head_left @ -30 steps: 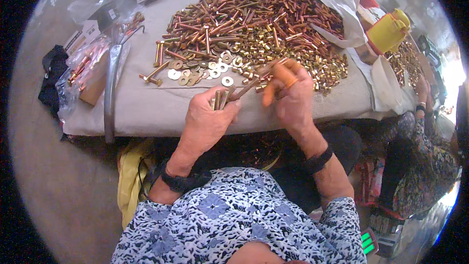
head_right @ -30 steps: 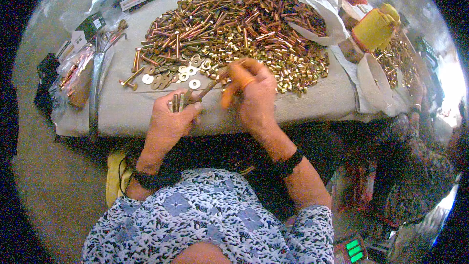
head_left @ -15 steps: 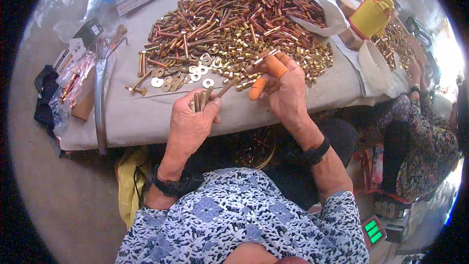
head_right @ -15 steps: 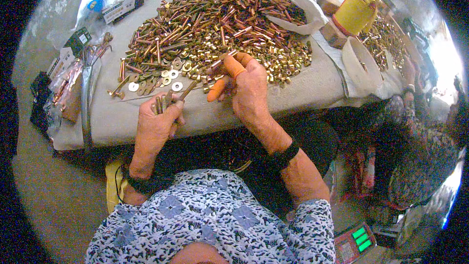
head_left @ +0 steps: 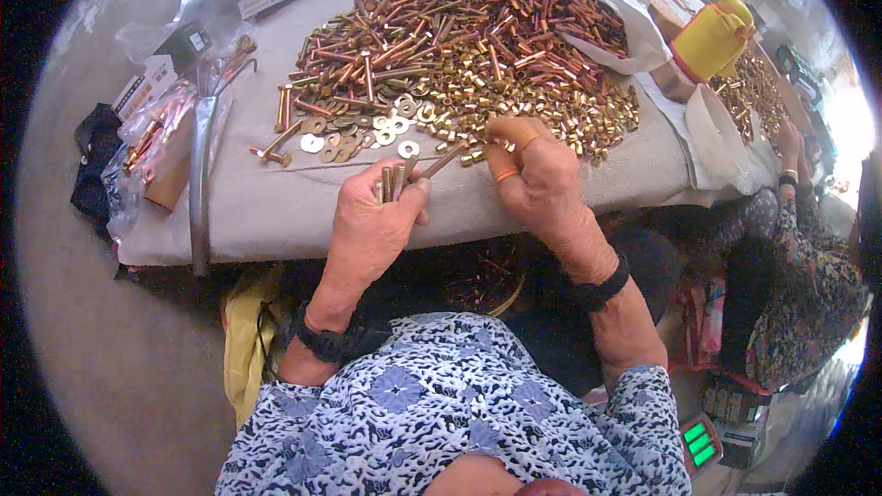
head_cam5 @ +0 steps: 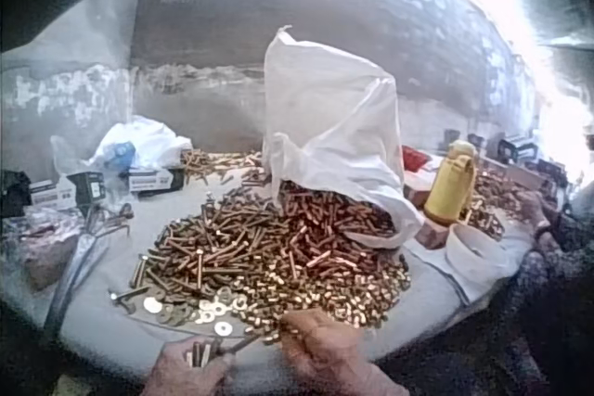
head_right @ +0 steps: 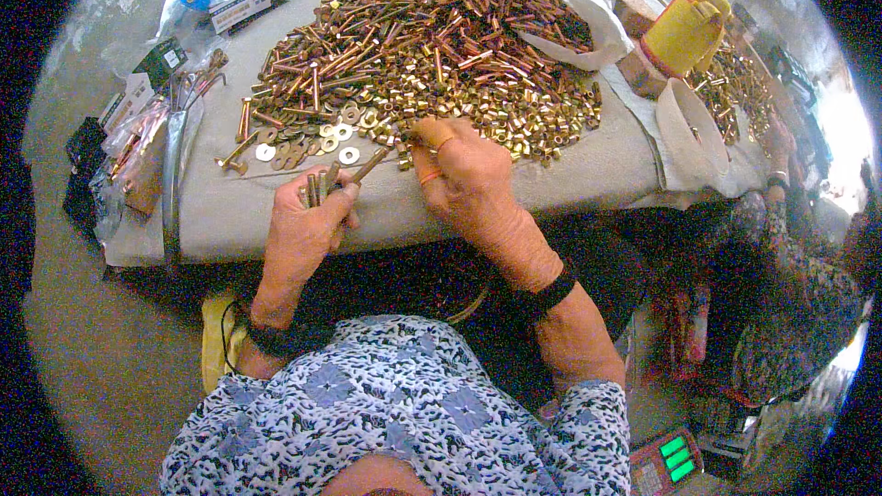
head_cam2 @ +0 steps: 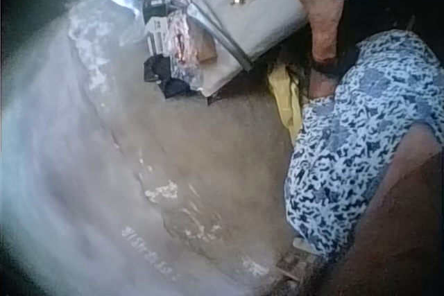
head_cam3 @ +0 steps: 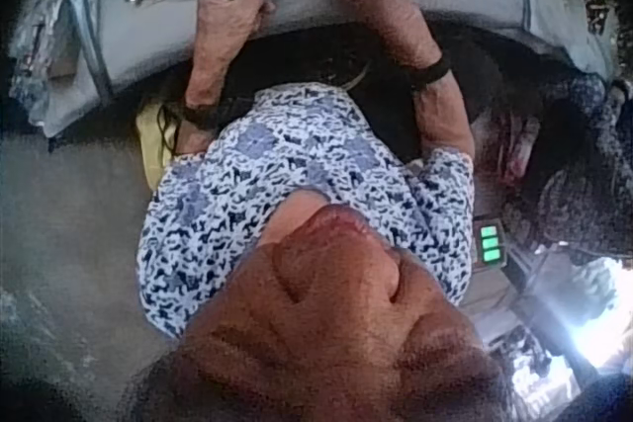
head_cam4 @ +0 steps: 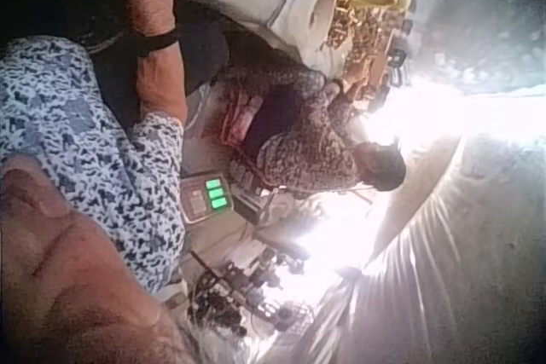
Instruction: Assemble metal bolts by sliding washers and nuts onto the bolt shafts.
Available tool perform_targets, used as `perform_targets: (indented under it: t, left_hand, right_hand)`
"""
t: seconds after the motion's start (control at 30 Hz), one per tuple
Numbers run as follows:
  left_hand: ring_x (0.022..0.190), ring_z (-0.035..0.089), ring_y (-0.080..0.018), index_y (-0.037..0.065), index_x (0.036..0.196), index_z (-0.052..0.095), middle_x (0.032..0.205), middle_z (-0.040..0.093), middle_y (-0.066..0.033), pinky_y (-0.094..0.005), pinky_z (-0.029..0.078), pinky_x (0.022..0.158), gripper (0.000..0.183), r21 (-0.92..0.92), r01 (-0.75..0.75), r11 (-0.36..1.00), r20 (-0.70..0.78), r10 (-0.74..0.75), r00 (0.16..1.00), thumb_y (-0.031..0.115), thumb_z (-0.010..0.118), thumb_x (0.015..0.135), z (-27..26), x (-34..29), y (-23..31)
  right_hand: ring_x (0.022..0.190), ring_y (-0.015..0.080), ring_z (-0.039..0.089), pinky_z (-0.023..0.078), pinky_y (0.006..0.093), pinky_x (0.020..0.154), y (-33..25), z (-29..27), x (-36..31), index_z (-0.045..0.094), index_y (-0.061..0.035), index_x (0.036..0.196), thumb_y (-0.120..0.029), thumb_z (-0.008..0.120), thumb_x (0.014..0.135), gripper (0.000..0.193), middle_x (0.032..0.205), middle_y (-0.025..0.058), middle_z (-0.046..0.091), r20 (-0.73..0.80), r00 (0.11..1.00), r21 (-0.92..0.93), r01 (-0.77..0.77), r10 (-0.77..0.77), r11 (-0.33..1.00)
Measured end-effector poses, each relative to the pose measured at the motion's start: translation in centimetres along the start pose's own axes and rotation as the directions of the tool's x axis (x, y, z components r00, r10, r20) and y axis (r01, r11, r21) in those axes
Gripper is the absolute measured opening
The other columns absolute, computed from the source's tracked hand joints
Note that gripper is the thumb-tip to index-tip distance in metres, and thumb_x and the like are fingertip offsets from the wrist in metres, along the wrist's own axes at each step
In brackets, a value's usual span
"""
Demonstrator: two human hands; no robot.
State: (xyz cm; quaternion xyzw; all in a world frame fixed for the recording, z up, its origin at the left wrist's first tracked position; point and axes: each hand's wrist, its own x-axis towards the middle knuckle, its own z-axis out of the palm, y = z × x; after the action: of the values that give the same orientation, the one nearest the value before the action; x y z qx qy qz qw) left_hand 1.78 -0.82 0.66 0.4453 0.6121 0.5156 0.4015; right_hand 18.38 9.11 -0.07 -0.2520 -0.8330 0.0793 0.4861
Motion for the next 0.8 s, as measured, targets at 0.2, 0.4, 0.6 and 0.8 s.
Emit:
perform_targets:
  t: [0.2, 0.4, 0.6, 0.8]
  left_hand:
    - [0.049, 0.050, -0.0059, 0.003, 0.091, 0.059, 0.060, 0.057, -0.0009, -0.0215, 0.038, 0.045, 0.015, 0.129, -0.041, 0.991, -0.020, 0.044, 0.999, 0.014, 0.059, 0.081, 0.1, -0.2, 0.0]
    - [0.053, 0.050, -0.0079, 0.000, 0.089, 0.060, 0.060, 0.056, -0.0018, -0.0256, 0.041, 0.050, 0.016, 0.371, -0.106, 0.923, -0.033, 0.127, 0.991, 0.013, 0.060, 0.080, 0.0, -0.5, 0.1]
    - [0.055, 0.049, -0.0076, -0.001, 0.090, 0.061, 0.061, 0.056, -0.0020, -0.0260, 0.041, 0.050, 0.019, 0.343, -0.129, 0.930, -0.026, 0.147, 0.989, 0.016, 0.061, 0.080, 0.1, -0.6, 0.1]
    - [0.051, 0.045, -0.0082, 0.000, 0.082, 0.059, 0.055, 0.052, -0.0041, -0.0276, 0.039, 0.048, 0.015, 0.142, -0.081, 0.987, 0.042, 0.075, 0.996, 0.014, 0.059, 0.080, 0.1, -0.3, -0.2]
  right_hand:
    - [0.066, 0.0261, 0.059, 0.048, 0.0338, 0.055, -0.3, -0.7, -0.3, 0.061, -0.0078, 0.103, 0.006, 0.060, 0.065, 0.040, 0.082, 0.0113, 0.058, 0.243, 0.966, -0.125, 0.124, -0.091, 0.984]
    - [0.072, 0.0255, 0.059, 0.048, 0.0313, 0.059, 0.5, -0.4, -1.0, 0.061, -0.0074, 0.102, 0.007, 0.060, 0.067, 0.038, 0.084, 0.0122, 0.058, 0.164, 0.978, -0.044, 0.137, -0.128, 0.990]
    - [0.085, 0.0190, 0.059, 0.048, 0.0274, 0.073, 0.1, -0.3, -0.6, 0.057, -0.0029, 0.105, 0.005, 0.060, 0.075, 0.031, 0.097, 0.0110, 0.059, 0.183, 0.980, 0.352, 0.004, -0.074, 0.936]
    - [0.070, 0.0113, 0.057, 0.049, 0.0255, 0.064, -2.1, 1.3, -1.7, 0.053, -0.0019, 0.109, -0.006, 0.061, 0.079, 0.031, 0.085, 0.0055, 0.062, 0.362, 0.825, 0.679, -0.552, 0.434, 0.483]
